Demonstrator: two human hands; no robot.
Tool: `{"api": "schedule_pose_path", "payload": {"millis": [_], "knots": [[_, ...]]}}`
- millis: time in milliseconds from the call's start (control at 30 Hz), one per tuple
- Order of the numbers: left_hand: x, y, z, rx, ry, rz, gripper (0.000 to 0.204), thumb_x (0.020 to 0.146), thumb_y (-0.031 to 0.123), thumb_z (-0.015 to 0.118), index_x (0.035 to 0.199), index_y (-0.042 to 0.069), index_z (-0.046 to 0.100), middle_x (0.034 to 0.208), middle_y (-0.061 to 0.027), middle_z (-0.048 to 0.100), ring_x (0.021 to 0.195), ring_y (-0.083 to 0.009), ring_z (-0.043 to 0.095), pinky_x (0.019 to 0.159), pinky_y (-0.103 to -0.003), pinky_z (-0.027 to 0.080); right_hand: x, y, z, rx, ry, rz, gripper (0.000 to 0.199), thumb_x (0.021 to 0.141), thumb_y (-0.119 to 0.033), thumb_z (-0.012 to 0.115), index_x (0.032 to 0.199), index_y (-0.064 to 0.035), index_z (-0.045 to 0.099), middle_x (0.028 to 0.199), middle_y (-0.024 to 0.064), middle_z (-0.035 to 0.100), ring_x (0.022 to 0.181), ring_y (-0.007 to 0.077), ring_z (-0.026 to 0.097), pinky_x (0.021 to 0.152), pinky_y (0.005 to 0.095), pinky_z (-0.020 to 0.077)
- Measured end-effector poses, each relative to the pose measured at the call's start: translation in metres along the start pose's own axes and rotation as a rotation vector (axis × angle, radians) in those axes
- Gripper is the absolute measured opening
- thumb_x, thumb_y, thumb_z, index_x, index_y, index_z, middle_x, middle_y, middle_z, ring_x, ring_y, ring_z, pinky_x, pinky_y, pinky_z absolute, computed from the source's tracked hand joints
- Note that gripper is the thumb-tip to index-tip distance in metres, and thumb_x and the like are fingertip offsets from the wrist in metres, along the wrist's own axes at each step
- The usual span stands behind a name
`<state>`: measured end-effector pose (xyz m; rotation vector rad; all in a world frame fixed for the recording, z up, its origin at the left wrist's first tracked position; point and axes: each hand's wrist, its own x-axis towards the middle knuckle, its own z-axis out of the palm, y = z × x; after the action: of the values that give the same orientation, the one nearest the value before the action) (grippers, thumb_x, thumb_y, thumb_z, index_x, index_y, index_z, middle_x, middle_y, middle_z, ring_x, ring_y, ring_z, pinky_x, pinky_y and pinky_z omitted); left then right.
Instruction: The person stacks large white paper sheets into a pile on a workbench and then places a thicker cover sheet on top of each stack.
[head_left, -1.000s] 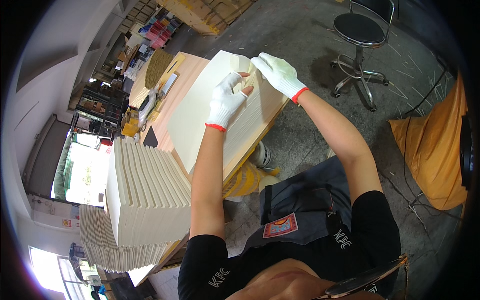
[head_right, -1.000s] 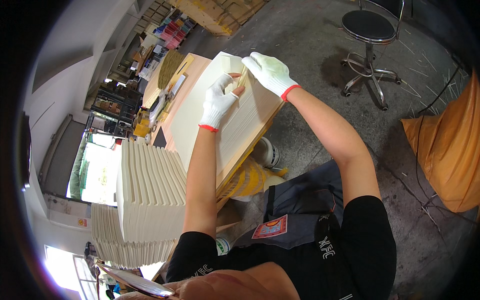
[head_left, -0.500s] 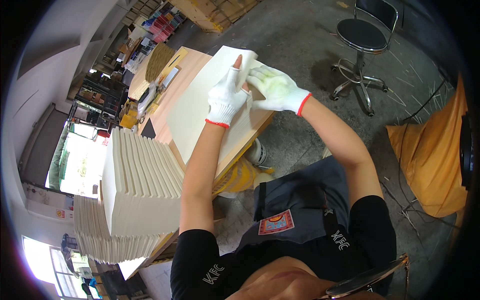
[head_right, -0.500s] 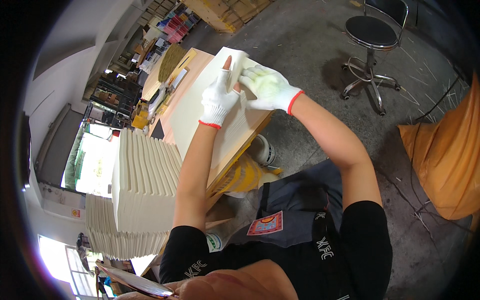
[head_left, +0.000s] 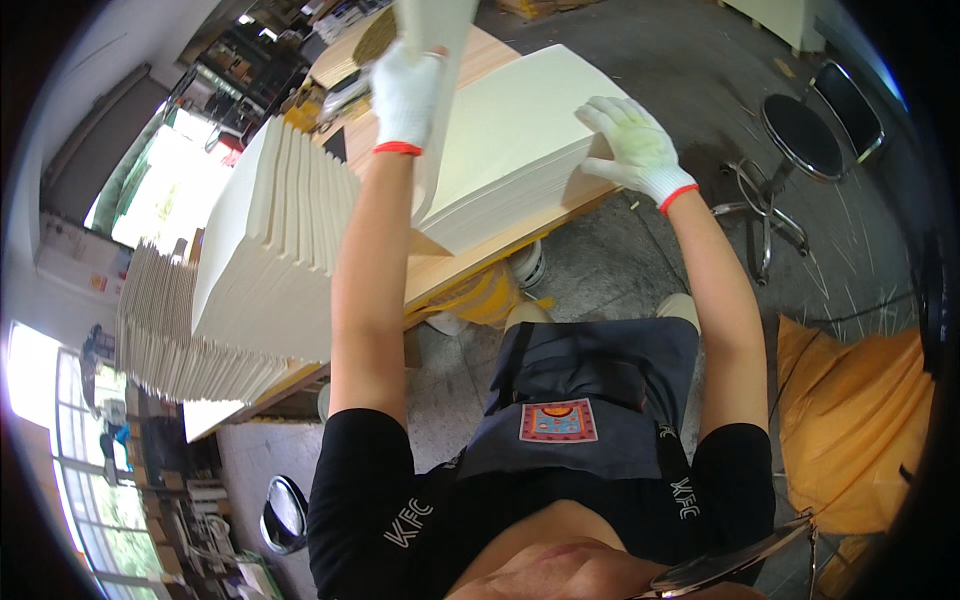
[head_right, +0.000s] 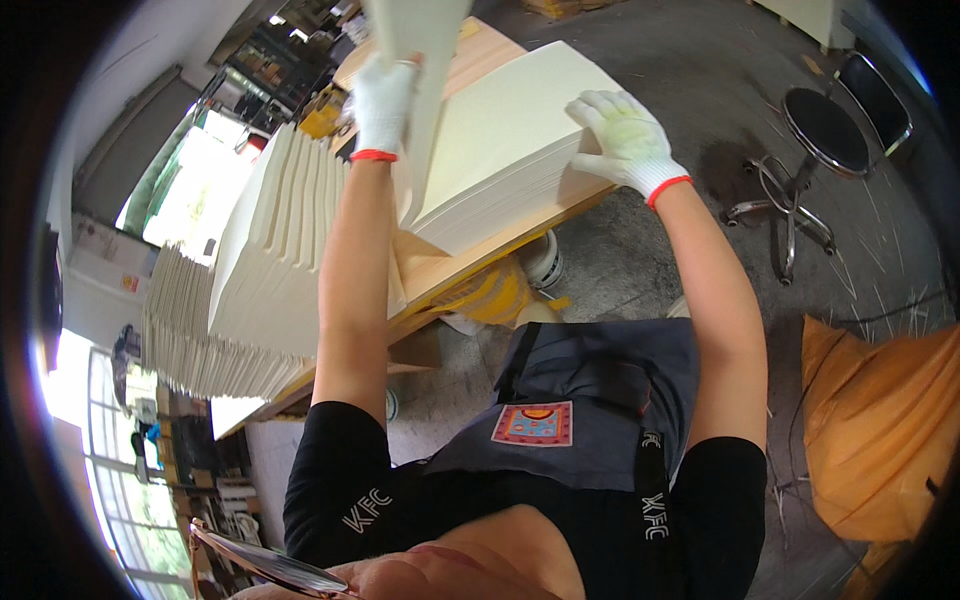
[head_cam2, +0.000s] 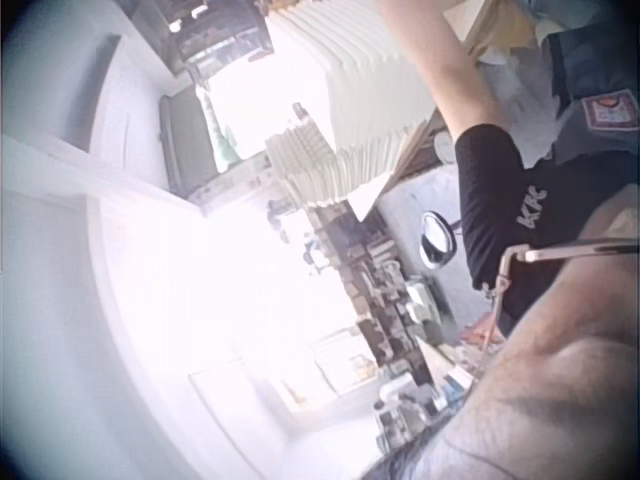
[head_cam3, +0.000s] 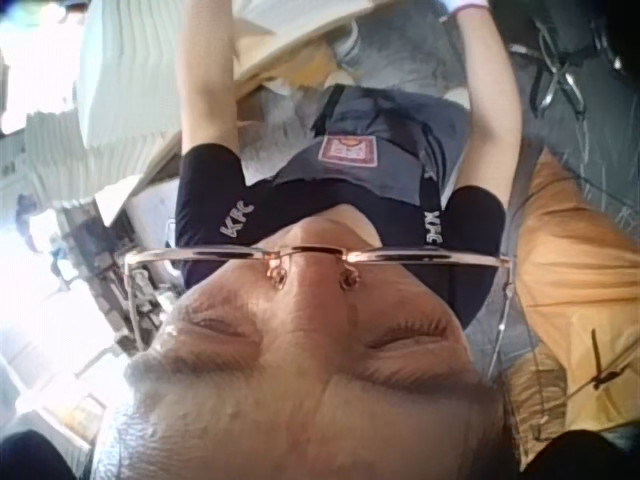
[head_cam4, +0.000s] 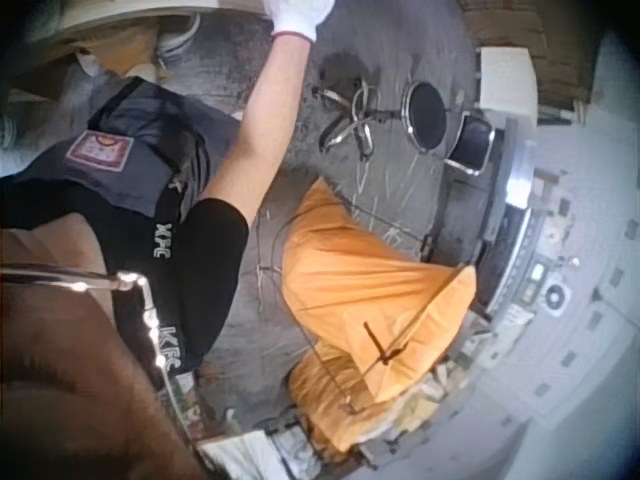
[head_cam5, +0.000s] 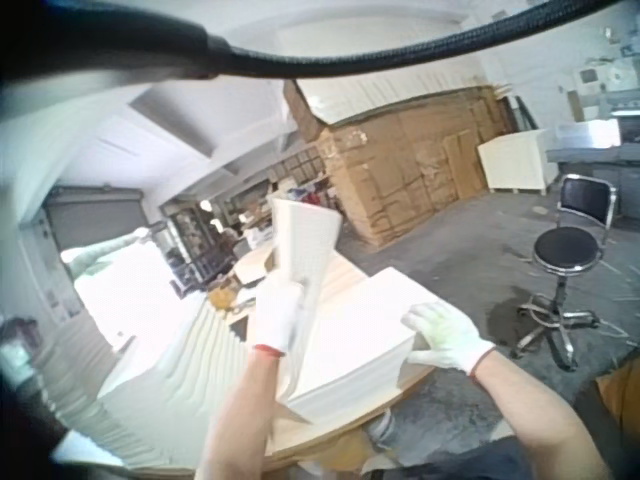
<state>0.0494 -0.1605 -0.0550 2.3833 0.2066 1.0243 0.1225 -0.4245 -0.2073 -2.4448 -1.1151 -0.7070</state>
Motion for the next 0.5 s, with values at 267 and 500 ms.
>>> {"api": "schedule_pose_path", "payload": {"millis": [267,500], "knots": [[-0.014,-0.075,-0.116,-0.596,0.522,-0.003,0.028,0.089,0.006,0.071,0.115,-0.004,0.067,0.102,-0.0088,0.071,0.086,-0.0164,0.064,0.077,-0.030,0.052,0.067,-0.151,0.002,0.054,-0.428,-0.143,0.100,0.084,-0.077,0.053,0.150,-0.0030,0.039,0.156,0.0202,0.039,0.149,0.0330,0.031,0.125,0.0440,0.0174],[-0.018,-0.092,-0.126,-0.766,0.569,-0.062,0.031,0.089,0.009,0.073,0.116,-0.004,0.066,0.105,-0.0094,0.070,0.088,-0.0187,0.064,0.078,-0.031,0.053,0.064,-0.247,0.048,-0.084,-0.186,-0.147,0.082,0.082,-0.062,0.065,0.136,-0.0021,0.051,0.132,0.0151,0.052,0.128,0.0313,0.045,0.114,0.0486,0.0276]]}}
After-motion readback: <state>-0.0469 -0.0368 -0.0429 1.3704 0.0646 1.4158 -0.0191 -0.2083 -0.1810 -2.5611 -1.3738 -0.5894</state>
